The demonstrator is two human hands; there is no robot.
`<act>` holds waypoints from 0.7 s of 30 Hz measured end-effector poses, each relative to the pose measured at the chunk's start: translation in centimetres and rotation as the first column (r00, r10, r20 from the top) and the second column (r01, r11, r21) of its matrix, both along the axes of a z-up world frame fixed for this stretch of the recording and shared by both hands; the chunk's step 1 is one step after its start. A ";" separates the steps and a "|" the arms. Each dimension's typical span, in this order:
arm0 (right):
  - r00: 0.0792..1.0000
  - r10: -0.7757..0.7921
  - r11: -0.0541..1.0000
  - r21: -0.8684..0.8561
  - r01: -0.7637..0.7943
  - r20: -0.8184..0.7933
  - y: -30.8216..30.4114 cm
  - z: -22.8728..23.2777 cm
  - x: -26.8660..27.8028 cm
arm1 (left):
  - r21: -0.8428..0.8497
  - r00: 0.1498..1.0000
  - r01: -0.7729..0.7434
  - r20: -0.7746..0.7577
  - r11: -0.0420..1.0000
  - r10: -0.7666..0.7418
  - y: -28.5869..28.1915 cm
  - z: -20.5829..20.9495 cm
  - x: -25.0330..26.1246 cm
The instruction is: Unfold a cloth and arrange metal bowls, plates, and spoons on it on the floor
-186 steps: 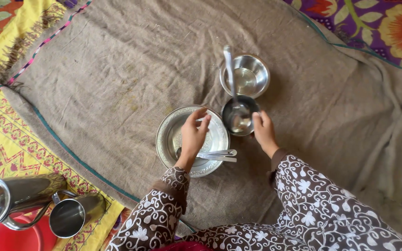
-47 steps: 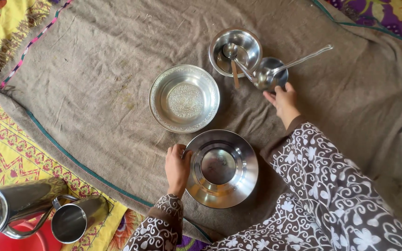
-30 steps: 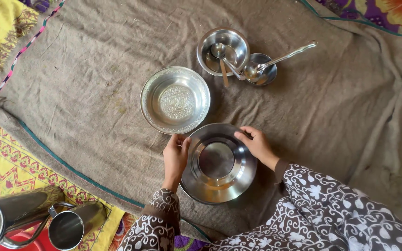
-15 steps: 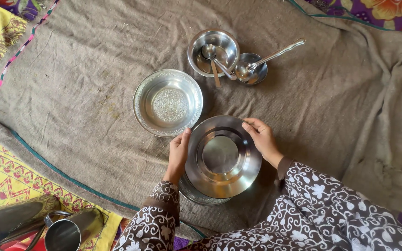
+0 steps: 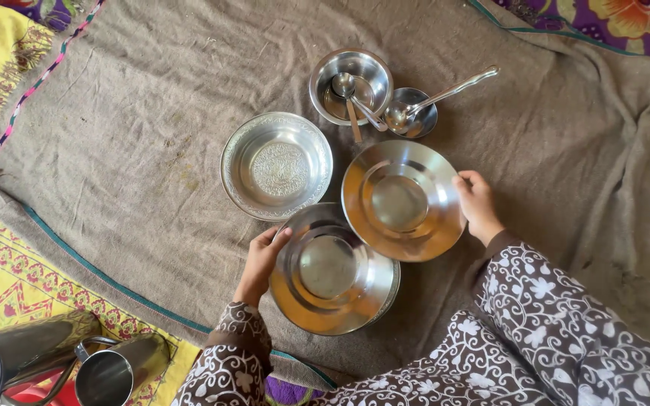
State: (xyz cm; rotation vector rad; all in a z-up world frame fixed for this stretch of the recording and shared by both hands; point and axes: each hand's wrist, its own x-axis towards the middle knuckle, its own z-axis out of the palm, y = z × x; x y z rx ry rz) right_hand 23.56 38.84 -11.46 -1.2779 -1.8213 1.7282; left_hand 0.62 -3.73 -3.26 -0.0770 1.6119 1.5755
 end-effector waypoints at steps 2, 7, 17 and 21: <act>0.999 -0.034 0.999 0.000 0.034 0.033 1.0 -2.2 0.6 | -0.004 0.999 -0.006 0.041 1.000 0.006 -0.3 0.9 -0.5; 0.990 -0.112 0.994 -0.005 0.113 0.084 1.6 -3.6 0.5 | -0.074 0.994 -0.002 0.106 0.997 0.010 -2.2 1.1 -1.6; 0.990 -0.133 0.945 -0.305 0.114 -0.040 1.1 1.6 -14.7 | -0.090 1.000 -0.010 0.001 0.996 0.010 -2.4 -0.6 -0.9; 0.917 -0.348 0.820 -0.538 0.195 -0.197 4.1 -5.2 -19.1 | -0.113 1.000 -0.017 -0.003 0.993 0.017 -2.9 -0.1 -0.7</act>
